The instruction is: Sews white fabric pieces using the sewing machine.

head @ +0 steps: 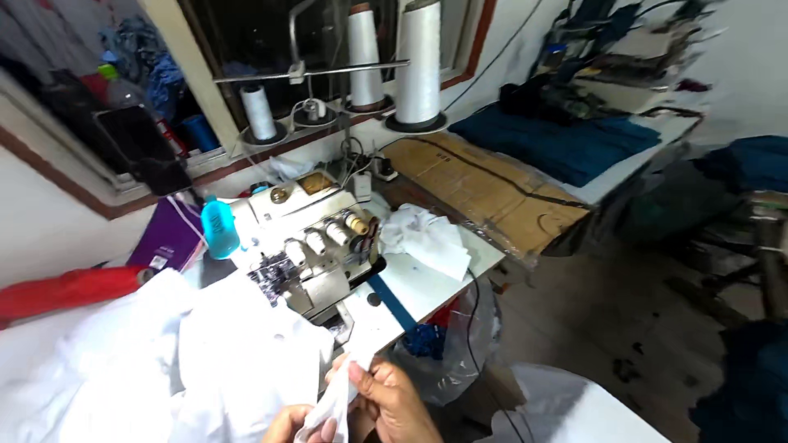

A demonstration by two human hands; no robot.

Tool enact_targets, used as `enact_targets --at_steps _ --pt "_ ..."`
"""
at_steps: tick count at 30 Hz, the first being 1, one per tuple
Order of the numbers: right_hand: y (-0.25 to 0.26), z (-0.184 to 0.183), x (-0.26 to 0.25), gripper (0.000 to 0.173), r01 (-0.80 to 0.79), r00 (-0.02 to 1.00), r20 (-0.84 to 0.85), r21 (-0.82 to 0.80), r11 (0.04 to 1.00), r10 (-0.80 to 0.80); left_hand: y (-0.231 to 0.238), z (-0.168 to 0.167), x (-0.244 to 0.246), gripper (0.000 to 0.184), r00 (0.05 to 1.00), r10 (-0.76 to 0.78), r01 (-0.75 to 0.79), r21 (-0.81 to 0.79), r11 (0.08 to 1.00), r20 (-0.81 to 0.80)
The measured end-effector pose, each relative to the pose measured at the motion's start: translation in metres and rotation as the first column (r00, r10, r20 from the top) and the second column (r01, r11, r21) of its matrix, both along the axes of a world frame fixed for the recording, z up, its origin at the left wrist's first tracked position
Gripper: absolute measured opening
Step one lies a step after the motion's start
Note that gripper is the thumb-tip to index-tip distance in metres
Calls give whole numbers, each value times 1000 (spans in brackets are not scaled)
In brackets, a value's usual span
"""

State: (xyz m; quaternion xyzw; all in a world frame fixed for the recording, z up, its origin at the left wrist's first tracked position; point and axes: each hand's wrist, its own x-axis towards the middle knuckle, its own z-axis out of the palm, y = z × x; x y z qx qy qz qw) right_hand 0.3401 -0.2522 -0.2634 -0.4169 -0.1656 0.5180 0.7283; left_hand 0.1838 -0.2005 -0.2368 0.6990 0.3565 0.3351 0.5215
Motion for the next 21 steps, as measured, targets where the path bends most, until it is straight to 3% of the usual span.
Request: enact_targets --at_steps 2,5,7,9,11,15,21 --pt "4 5 2 15 44 996 76 1 999 -44 3 3 0 12 1000 -16 16 6 1000 -21" --pt "8 15 -3 8 99 972 220 -72 993 -81 5 8 4 29 996 -6 16 107 994 -93" --pt "8 18 -9 9 124 955 283 -109 986 -89 4 6 10 41 990 50 -12 268 963 -134" --pt "6 16 -14 15 142 941 324 -132 981 -93 1 3 15 41 972 158 -54 496 867 -171" --pt "5 16 -16 16 152 934 343 -134 979 -98 -2 3 18 36 958 217 -67 590 805 -186" --pt "6 12 -18 15 161 898 431 -141 977 -86 -1 2 20 26 969 177 -72 488 870 -171" --pt "1 4 -14 15 109 900 432 -122 987 -46 2 -3 9 13 983 150 -115 283 952 -106"
